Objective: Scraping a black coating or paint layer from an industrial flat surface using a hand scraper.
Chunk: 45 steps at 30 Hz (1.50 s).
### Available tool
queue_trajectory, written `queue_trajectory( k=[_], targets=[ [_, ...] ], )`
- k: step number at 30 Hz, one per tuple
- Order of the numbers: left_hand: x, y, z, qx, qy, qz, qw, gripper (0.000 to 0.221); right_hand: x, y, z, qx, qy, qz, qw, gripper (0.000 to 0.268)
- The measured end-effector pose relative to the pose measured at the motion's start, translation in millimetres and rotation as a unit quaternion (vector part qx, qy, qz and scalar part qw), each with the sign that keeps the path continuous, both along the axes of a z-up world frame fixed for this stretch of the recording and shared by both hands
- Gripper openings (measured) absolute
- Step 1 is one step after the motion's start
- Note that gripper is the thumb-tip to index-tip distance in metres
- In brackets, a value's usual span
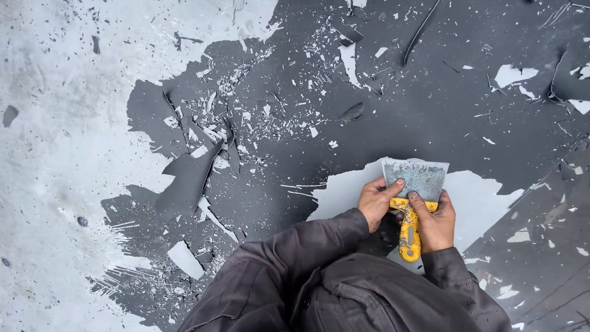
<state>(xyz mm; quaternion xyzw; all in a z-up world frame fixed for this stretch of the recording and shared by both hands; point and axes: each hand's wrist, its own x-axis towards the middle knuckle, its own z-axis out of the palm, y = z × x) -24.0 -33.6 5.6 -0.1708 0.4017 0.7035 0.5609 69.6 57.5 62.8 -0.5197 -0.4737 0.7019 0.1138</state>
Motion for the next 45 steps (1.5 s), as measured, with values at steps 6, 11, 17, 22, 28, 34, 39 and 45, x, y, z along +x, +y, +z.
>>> queue_trajectory(
  k=[6,11,17,22,28,34,39,45],
  targets=[
    [8,-24,-32,0.001,0.015,0.058,0.998,0.022,-1,-10,-3,-0.048,-0.026,0.083,0.995,0.034],
    [-3,-38,-11,-0.023,-0.030,0.070,0.997,0.022,12,-13,-17,-0.066,-0.078,0.124,0.987,0.036],
    [8,-57,-15,-0.036,-0.102,0.054,0.993,0.022,14,-16,6,-0.152,-0.129,0.168,0.965,0.031],
    [4,-61,-24,-0.055,-0.125,0.046,0.990,0.024,4,-23,9,-0.214,-0.111,0.175,0.955,0.030],
    [3,-56,-29,-0.116,-0.136,0.067,0.982,0.028,1,-53,-2,-0.220,-0.121,0.109,0.962,0.023],
    [12,-46,-50,-0.153,0.034,0.092,0.983,0.027,-15,-50,3,-0.198,-0.079,0.088,0.973,0.020],
    [-2,-39,-29,-0.118,0.029,0.111,0.986,0.024,-24,-49,9,-0.198,-0.118,0.056,0.971,0.021],
    [1,-44,-38,-0.136,0.040,0.084,0.986,0.027,-15,-57,-2,-0.192,-0.091,0.061,0.975,0.022]
  ],
)
